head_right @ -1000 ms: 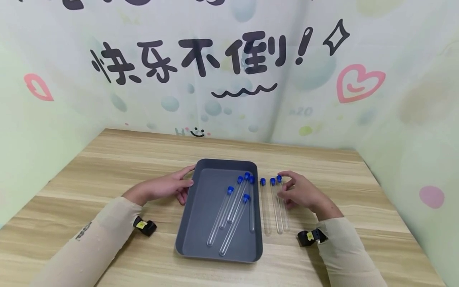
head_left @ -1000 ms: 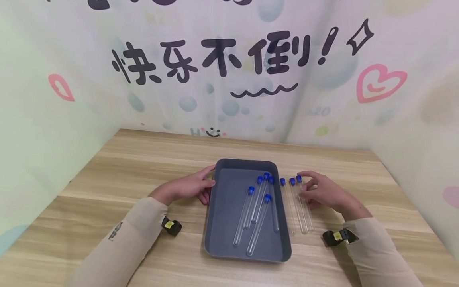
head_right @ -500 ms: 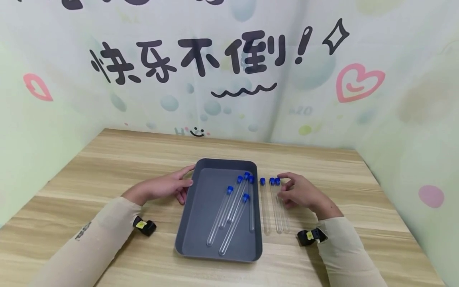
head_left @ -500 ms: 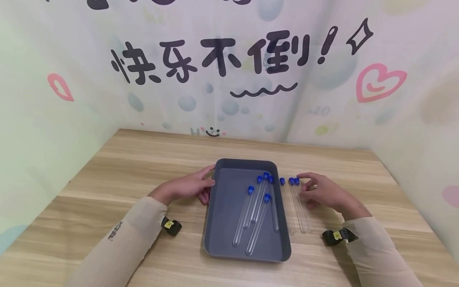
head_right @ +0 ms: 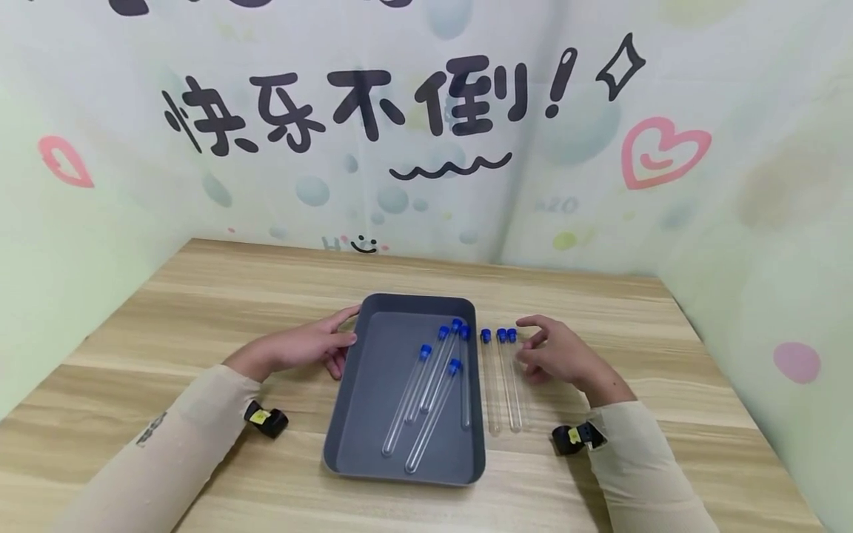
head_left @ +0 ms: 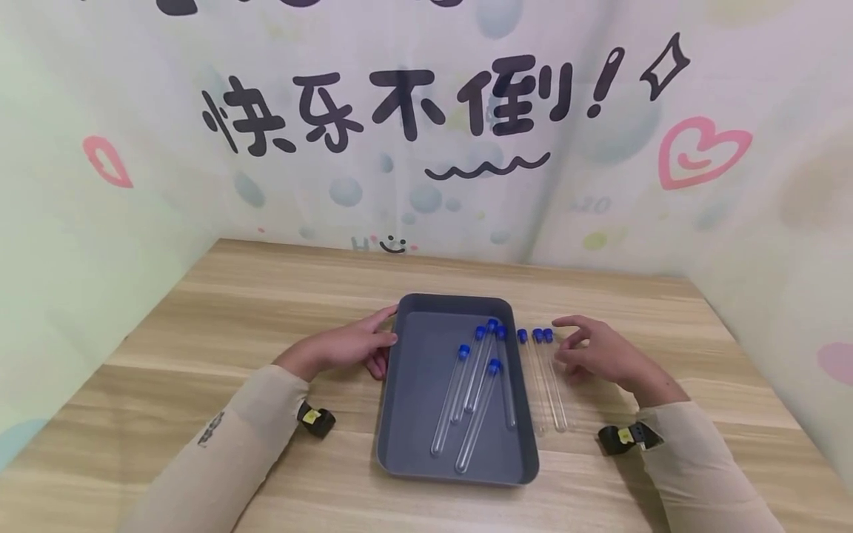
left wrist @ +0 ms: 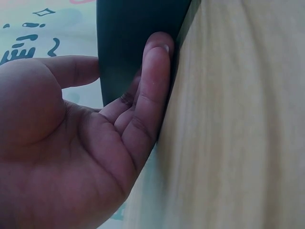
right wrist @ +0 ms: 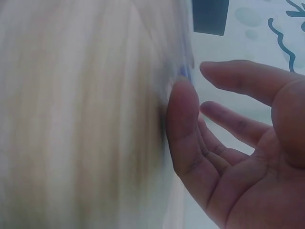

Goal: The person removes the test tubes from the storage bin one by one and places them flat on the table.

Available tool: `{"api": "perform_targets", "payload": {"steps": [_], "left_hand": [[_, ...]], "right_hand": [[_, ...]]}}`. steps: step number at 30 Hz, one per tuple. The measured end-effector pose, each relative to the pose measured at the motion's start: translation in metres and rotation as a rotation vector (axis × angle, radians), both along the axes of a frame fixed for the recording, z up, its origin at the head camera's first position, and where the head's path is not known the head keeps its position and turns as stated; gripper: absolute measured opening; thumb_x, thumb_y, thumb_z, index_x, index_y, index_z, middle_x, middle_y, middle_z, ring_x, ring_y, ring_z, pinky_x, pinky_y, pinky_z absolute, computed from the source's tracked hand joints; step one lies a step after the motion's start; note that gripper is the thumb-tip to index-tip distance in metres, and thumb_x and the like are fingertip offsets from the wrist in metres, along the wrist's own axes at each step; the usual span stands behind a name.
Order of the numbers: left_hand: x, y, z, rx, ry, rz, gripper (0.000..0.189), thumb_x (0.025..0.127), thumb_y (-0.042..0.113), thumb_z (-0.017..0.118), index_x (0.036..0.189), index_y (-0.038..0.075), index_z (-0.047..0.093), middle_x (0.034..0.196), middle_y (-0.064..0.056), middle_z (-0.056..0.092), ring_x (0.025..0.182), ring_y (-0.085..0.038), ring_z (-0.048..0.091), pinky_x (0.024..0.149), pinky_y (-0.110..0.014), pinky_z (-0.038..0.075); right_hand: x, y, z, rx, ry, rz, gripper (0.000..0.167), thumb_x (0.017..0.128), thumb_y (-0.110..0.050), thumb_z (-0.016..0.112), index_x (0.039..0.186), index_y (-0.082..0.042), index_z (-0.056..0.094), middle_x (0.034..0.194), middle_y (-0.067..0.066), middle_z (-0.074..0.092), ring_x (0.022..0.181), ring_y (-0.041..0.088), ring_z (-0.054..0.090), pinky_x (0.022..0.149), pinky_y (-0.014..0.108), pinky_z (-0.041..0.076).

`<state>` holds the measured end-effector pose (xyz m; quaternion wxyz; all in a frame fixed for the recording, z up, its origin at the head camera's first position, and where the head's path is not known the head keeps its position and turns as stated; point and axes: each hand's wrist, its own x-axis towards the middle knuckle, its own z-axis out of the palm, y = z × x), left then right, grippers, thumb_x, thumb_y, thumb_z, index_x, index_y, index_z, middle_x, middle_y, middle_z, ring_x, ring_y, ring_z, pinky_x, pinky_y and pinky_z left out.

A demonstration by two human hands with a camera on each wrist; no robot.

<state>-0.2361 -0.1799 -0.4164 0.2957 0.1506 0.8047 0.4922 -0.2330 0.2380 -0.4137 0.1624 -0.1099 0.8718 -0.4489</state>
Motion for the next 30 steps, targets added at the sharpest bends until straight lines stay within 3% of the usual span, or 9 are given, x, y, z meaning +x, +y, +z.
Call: {"api": "perform_targets", "payload": {"steps": [9, 30], "left_hand": [[0.001, 0.000, 0.001, -0.001, 0.000, -0.005, 0.067, 0.108, 0.022, 0.039, 0.162, 0.025, 0.000, 0.088, -0.015, 0.061, 0.074, -0.022, 0.066, 0.075, -0.035, 0.060], [0.001, 0.000, 0.000, -0.001, 0.009, 0.008, 0.068, 0.107, 0.021, 0.040, 0.162, 0.025, 0.000, 0.086, -0.015, 0.061, 0.072, -0.022, 0.066, 0.073, -0.036, 0.060]], "right_hand": [[0.000, 0.000, 0.006, 0.094, 0.081, -0.046, 0.057, 0.094, -0.009, 0.065, 0.145, 0.002, 0.043, 0.108, 0.023, 0.061, 0.072, 0.021, 0.066, 0.065, 0.032, 0.059], [0.012, -0.026, 0.025, 0.031, 0.100, -0.002, 0.052, 0.097, -0.010, 0.060, 0.146, -0.001, 0.043, 0.108, 0.021, 0.058, 0.073, 0.026, 0.068, 0.065, 0.036, 0.062]]}}
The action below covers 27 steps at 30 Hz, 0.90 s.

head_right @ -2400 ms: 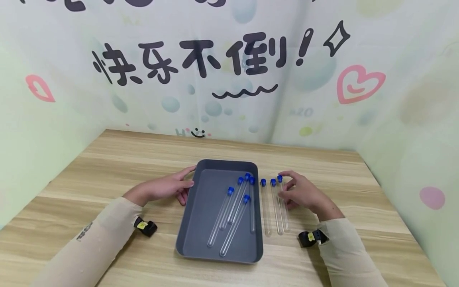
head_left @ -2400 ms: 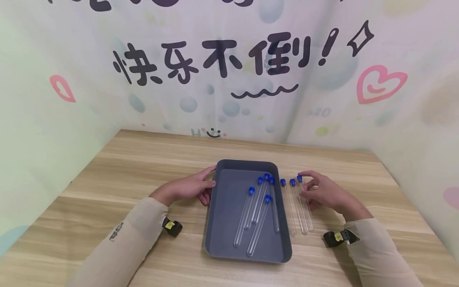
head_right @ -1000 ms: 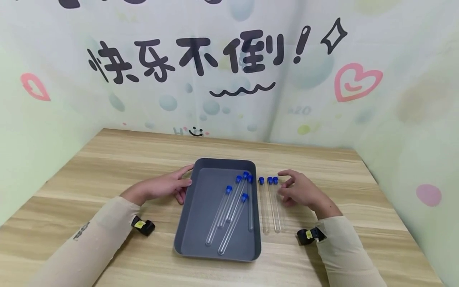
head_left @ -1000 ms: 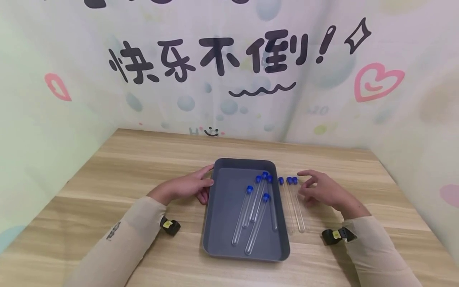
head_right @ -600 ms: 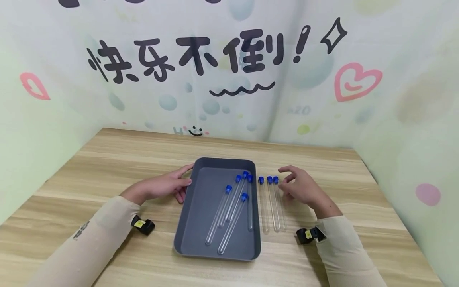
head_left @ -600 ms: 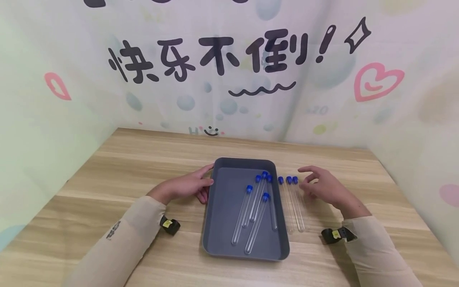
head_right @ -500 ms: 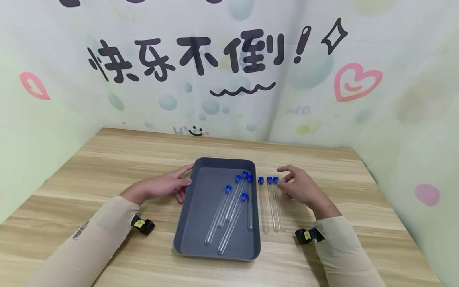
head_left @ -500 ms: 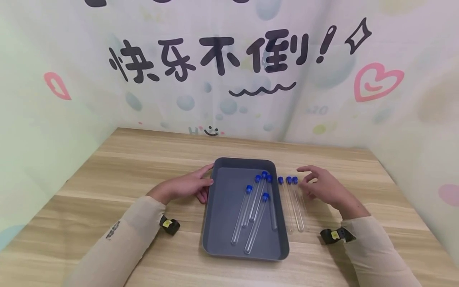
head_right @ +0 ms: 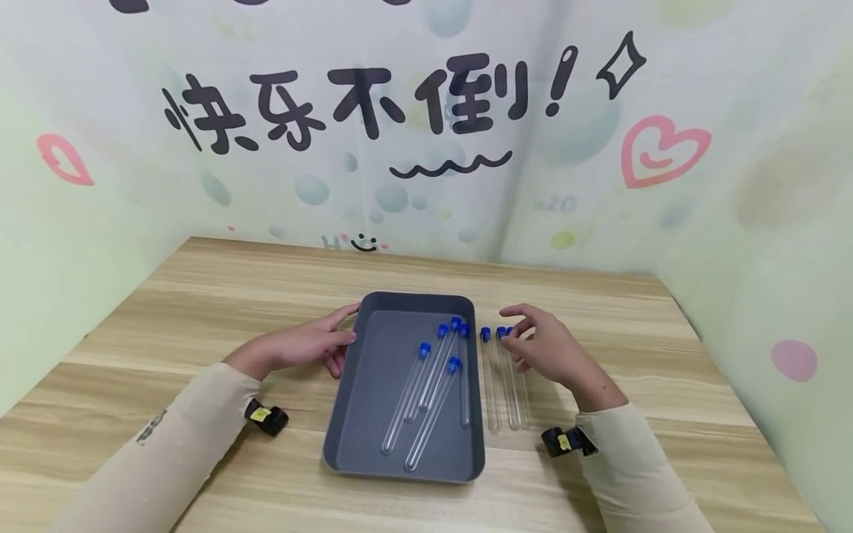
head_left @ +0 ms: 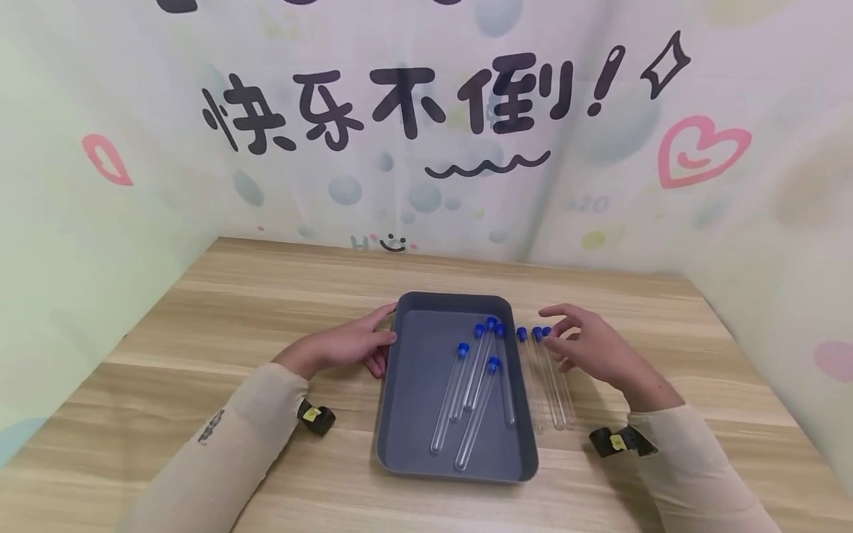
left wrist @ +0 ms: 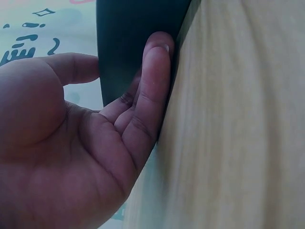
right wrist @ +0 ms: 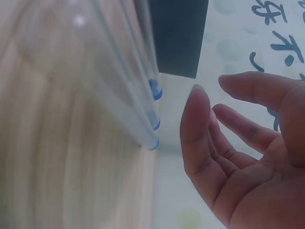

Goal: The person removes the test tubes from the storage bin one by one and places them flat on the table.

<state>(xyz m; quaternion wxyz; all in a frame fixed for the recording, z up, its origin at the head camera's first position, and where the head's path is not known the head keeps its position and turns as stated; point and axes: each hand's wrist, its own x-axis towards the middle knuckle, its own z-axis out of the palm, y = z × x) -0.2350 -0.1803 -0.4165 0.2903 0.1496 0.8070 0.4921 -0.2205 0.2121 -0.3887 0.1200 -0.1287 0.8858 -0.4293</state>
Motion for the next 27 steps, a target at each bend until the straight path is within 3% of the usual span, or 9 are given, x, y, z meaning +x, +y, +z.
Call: {"api": "perform_targets", "payload": {"steps": [9, 21, 27], "left_hand": [[0.000, -0.001, -0.001, -0.002, 0.020, 0.006, 0.067, 0.107, 0.019, 0.040, 0.162, 0.024, 0.001, 0.083, -0.015, 0.063, 0.068, -0.022, 0.067, 0.071, -0.036, 0.061], [0.000, 0.000, -0.004, 0.012, 0.034, -0.006, 0.069, 0.107, 0.018, 0.040, 0.162, 0.019, -0.001, 0.080, -0.015, 0.063, 0.066, -0.019, 0.066, 0.069, -0.036, 0.061], [0.001, -0.001, -0.002, 0.010, 0.033, -0.001, 0.068, 0.107, 0.019, 0.040, 0.162, 0.020, 0.000, 0.081, -0.015, 0.062, 0.067, -0.020, 0.066, 0.069, -0.036, 0.061]], "right_hand": [[0.008, -0.015, 0.014, -0.052, 0.084, 0.005, 0.046, 0.097, -0.010, 0.062, 0.141, -0.004, 0.049, 0.104, 0.019, 0.059, 0.077, 0.029, 0.068, 0.064, 0.037, 0.062], [0.007, -0.051, 0.033, -0.096, 0.048, 0.053, 0.046, 0.097, -0.010, 0.062, 0.141, -0.006, 0.049, 0.108, 0.021, 0.059, 0.080, 0.032, 0.069, 0.068, 0.042, 0.062], [0.005, -0.073, 0.034, -0.114, 0.020, 0.079, 0.042, 0.098, -0.008, 0.060, 0.138, -0.006, 0.051, 0.107, 0.022, 0.059, 0.083, 0.036, 0.068, 0.067, 0.044, 0.062]]}}
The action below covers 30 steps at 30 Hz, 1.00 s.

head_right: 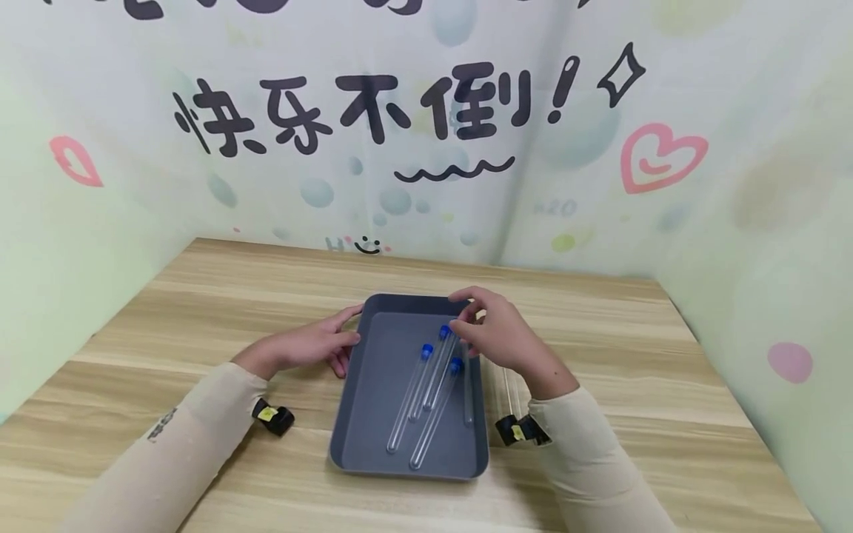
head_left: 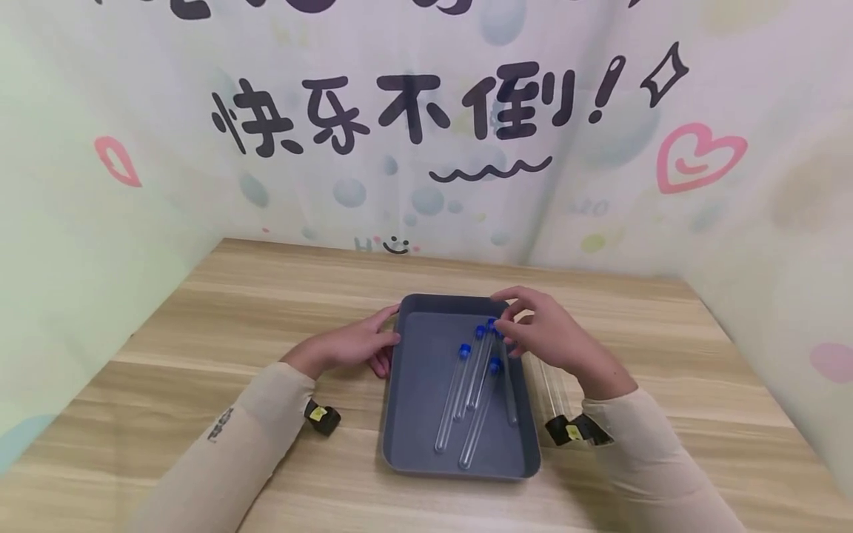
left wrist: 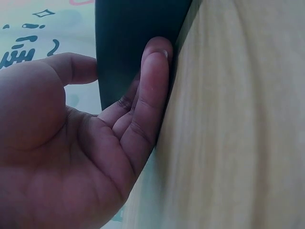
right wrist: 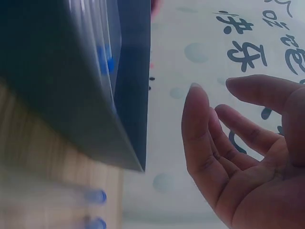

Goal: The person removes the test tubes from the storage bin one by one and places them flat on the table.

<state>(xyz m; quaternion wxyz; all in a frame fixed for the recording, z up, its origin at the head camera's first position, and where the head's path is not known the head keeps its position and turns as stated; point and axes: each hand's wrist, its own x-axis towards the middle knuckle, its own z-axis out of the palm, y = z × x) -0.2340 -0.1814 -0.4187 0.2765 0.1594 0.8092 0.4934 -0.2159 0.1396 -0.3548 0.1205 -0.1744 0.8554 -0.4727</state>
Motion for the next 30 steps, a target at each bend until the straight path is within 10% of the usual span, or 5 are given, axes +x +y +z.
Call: {"api": "perform_targets", "payload": {"steps": [30], "left_hand": [[0.000, 0.000, 0.003, -0.006, -0.011, 0.007, 0.066, 0.107, 0.020, 0.040, 0.162, 0.024, 0.004, 0.084, -0.015, 0.065, 0.068, -0.021, 0.067, 0.070, -0.036, 0.061]], "right_hand": [[-0.017, -0.053, -0.013, 0.070, -0.137, 0.020, 0.042, 0.104, -0.019, 0.052, 0.145, -0.009, 0.049, 0.129, 0.025, 0.058, 0.083, 0.031, 0.068, 0.066, 0.041, 0.062]]}}
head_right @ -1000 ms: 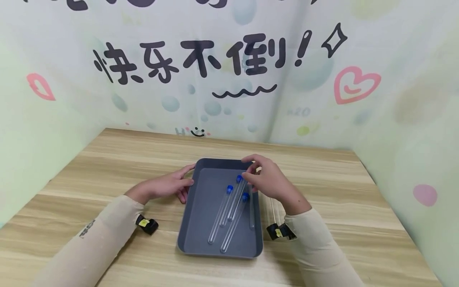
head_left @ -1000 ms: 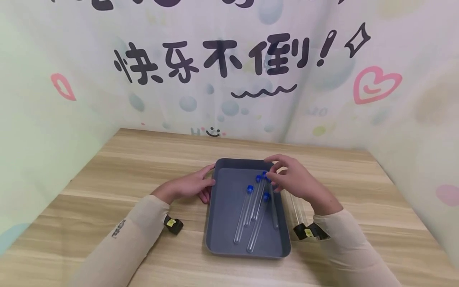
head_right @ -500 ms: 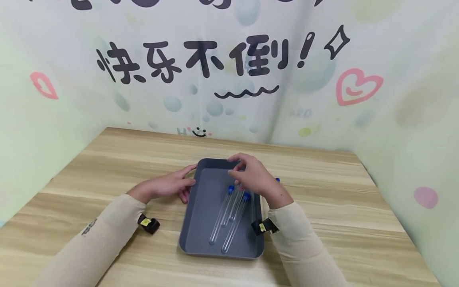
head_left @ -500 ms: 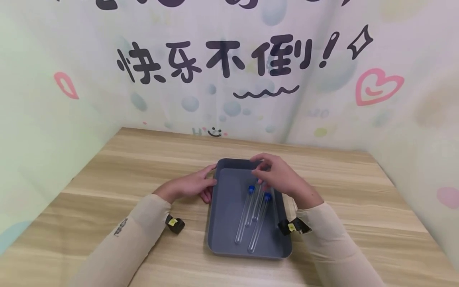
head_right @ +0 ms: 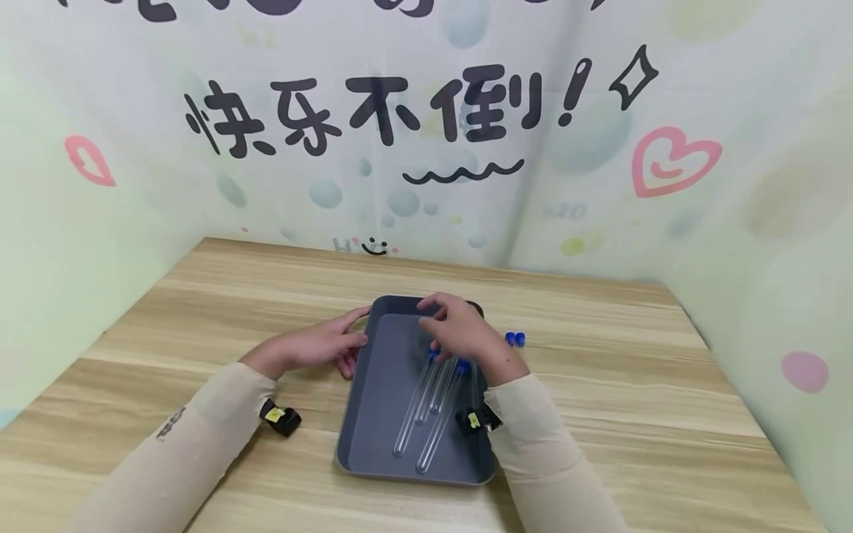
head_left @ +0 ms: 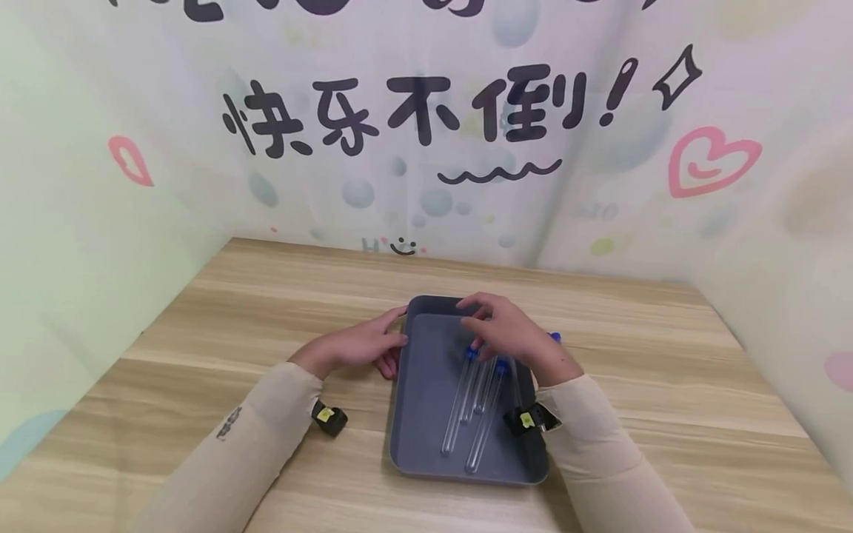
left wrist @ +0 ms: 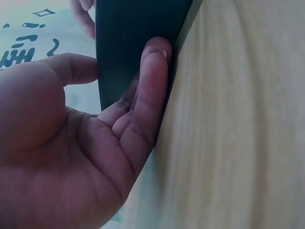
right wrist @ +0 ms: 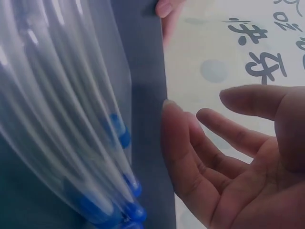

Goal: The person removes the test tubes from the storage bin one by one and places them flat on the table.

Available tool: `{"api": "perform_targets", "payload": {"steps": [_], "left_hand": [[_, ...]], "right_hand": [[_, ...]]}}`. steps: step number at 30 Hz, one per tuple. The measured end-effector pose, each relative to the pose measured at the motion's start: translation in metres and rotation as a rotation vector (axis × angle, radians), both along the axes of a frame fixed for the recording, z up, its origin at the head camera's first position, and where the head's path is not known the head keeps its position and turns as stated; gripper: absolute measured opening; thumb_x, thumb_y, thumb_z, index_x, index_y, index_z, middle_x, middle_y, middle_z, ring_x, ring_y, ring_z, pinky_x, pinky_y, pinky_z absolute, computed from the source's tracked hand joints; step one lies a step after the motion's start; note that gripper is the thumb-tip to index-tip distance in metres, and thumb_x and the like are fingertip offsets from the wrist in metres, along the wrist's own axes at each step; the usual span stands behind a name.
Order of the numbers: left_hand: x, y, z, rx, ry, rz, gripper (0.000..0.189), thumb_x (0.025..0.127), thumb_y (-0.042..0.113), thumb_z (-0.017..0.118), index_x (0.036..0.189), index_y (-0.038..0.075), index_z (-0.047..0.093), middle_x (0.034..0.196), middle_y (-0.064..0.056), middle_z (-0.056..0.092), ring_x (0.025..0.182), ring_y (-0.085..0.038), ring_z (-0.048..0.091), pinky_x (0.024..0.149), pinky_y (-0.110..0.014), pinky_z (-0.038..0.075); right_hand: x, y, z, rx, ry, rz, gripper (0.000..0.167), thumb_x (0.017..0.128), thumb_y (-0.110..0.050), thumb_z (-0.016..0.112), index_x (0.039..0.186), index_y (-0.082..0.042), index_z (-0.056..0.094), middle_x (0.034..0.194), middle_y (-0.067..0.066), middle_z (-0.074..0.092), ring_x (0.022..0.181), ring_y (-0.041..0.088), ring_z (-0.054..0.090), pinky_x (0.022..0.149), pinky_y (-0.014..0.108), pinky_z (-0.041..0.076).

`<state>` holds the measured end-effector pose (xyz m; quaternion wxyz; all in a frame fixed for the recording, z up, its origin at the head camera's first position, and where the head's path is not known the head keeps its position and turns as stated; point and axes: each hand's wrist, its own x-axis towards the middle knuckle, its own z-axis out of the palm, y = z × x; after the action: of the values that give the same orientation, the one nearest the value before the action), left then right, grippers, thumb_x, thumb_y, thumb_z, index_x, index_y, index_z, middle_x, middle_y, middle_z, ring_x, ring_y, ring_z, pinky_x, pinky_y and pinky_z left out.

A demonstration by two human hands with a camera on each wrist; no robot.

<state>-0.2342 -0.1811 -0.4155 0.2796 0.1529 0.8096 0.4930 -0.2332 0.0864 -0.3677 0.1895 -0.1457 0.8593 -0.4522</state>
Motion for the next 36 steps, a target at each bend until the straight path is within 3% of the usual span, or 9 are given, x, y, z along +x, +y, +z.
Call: {"api": "perform_targets", "payload": {"steps": [5, 13, 20, 25, 36], "left_hand": [[0.000, 0.000, 0.001, 0.000, 0.009, -0.001, 0.066, 0.107, 0.020, 0.041, 0.162, 0.025, 0.005, 0.083, -0.015, 0.065, 0.068, -0.022, 0.067, 0.070, -0.036, 0.061], [0.000, 0.001, 0.002, 0.000, -0.002, 0.000, 0.066, 0.107, 0.021, 0.041, 0.162, 0.024, 0.004, 0.084, -0.015, 0.065, 0.069, -0.022, 0.067, 0.071, -0.036, 0.061], [0.001, 0.001, 0.003, -0.002, 0.000, 0.004, 0.066, 0.107, 0.021, 0.041, 0.162, 0.024, 0.004, 0.084, -0.015, 0.065, 0.068, -0.022, 0.067, 0.071, -0.036, 0.061], [0.000, 0.001, 0.002, -0.013, 0.001, 0.007, 0.066, 0.107, 0.022, 0.041, 0.162, 0.024, 0.004, 0.084, -0.015, 0.065, 0.069, -0.021, 0.068, 0.071, -0.036, 0.061], [0.000, 0.000, 0.002, -0.021, 0.009, 0.005, 0.065, 0.107, 0.021, 0.041, 0.162, 0.025, 0.005, 0.085, -0.015, 0.065, 0.070, -0.021, 0.067, 0.072, -0.035, 0.061]], "right_hand": [[-0.002, 0.001, -0.006, 0.026, 0.010, 0.001, 0.042, 0.105, -0.017, 0.048, 0.145, -0.007, 0.048, 0.127, 0.025, 0.060, 0.079, 0.029, 0.067, 0.063, 0.041, 0.062], [-0.001, 0.004, -0.009, 0.088, 0.001, -0.040, 0.043, 0.101, -0.005, 0.036, 0.141, -0.004, 0.052, 0.101, 0.021, 0.064, 0.055, 0.022, 0.058, 0.055, 0.042, 0.058], [-0.001, 0.006, -0.012, 0.110, -0.007, -0.048, 0.045, 0.098, 0.000, 0.034, 0.140, 0.000, 0.052, 0.087, 0.018, 0.062, 0.049, 0.021, 0.058, 0.053, 0.041, 0.059], [-0.002, 0.007, -0.014, 0.171, 0.022, -0.054, 0.042, 0.098, -0.001, 0.034, 0.128, 0.004, 0.062, 0.062, 0.008, 0.055, 0.043, 0.017, 0.053, 0.050, 0.038, 0.058], [-0.002, 0.006, -0.019, 0.211, 0.018, -0.029, 0.039, 0.100, -0.002, 0.035, 0.120, 0.002, 0.069, 0.069, 0.010, 0.059, 0.044, 0.015, 0.051, 0.049, 0.036, 0.057]]}}
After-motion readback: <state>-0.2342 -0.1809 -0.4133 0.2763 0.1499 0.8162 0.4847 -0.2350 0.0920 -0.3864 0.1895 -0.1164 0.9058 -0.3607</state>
